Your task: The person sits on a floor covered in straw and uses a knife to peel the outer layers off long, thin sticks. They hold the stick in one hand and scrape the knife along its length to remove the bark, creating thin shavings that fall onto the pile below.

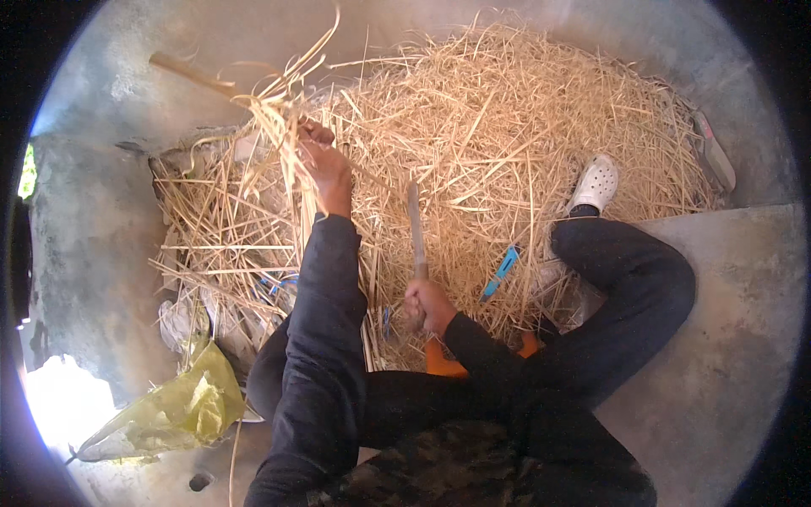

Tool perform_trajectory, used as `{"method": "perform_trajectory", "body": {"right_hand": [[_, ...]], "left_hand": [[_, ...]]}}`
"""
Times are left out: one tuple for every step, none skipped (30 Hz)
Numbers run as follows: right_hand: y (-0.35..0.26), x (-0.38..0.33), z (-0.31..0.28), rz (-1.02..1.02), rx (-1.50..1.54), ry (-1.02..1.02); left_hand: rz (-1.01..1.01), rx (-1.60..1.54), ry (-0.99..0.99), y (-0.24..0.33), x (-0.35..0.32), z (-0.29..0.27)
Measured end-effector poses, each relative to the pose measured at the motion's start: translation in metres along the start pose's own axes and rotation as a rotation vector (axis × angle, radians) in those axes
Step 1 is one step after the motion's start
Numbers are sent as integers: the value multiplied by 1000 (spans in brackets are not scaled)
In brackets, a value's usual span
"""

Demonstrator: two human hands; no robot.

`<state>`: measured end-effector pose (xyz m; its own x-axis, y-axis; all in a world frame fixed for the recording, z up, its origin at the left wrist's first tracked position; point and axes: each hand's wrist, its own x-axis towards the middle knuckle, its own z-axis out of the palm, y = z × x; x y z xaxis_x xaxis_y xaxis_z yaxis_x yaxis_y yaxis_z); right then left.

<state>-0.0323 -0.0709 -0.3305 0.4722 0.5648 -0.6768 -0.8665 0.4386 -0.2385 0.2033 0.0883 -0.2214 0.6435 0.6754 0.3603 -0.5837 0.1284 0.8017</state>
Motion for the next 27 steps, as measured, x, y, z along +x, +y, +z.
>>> {"method": "perform_trajectory", "body": {"right_hand": [[-9,1,6,41,145,-76],[-14,-2,12,83,291,-151],[-18,-9,21,-3,-9,-27],[-19,-23,34,-78,-308,100],[-17,-28,42,-149,-609,227],[-11,-25,47,-333,-731,221],[-4,-20,49,-519,-850,213],[3,-15,47,-707,-966,201],[12,-7,38,-658,-1019,214],[20,3,15,-613,-1069,251],[25,13,-7,-572,-1131,276],[36,20,-38,-466,-1157,404],[51,28,-74,-364,-1170,542],[56,37,-88,-263,-1169,672],[50,43,-79,-201,-882,505],[42,41,-64,-114,-610,333],[38,27,-48,-16,-332,180],[22,20,-23,80,-100,87],[9,14,-12,72,-46,87],[2,10,-2,71,12,79],[-3,6,8,64,73,66],[-5,-4,21,-41,-196,110],[-5,-16,34,-146,-465,153],[-5,-23,39,-250,-743,196],[-1,-21,40,-377,-901,237],[5,-15,40,-506,-1058,277],[10,-8,36,-638,-1208,318]], "left_hand": [[170,130,-33,-8,9,-2],[72,11,26,-13,9,-11],[-39,-115,70,-7,7,-3],[-42,-125,2,9,2,1],[-78,-113,30,11,6,3],[-81,-135,77,13,12,5],[-85,-156,123,16,15,6],[-206,-223,211,20,19,5],[-176,-207,215,24,21,1],[-182,-166,215,26,15,5],[-175,-130,225,32,14,8],[-278,-200,198,27,22,-7],[-258,-180,234,28,23,-2],[-230,-155,274,32,26,0],[-201,-128,314,34,29,1],[-165,-166,195,30,35,-12],[-143,-200,84,21,40,-33],[-202,-310,172,15,48,-40],[-163,-310,69,17,42,-38],[-146,-222,81,23,35,-33],[-128,-135,85,28,31,-23],[-123,-140,103,31,27,-17],[-117,-144,122,35,24,-12],[-109,-152,149,37,21,-11],[-121,-162,177,36,23,-14],[-132,-173,204,35,26,-15],[-146,-183,228,33,27,-16]]}}
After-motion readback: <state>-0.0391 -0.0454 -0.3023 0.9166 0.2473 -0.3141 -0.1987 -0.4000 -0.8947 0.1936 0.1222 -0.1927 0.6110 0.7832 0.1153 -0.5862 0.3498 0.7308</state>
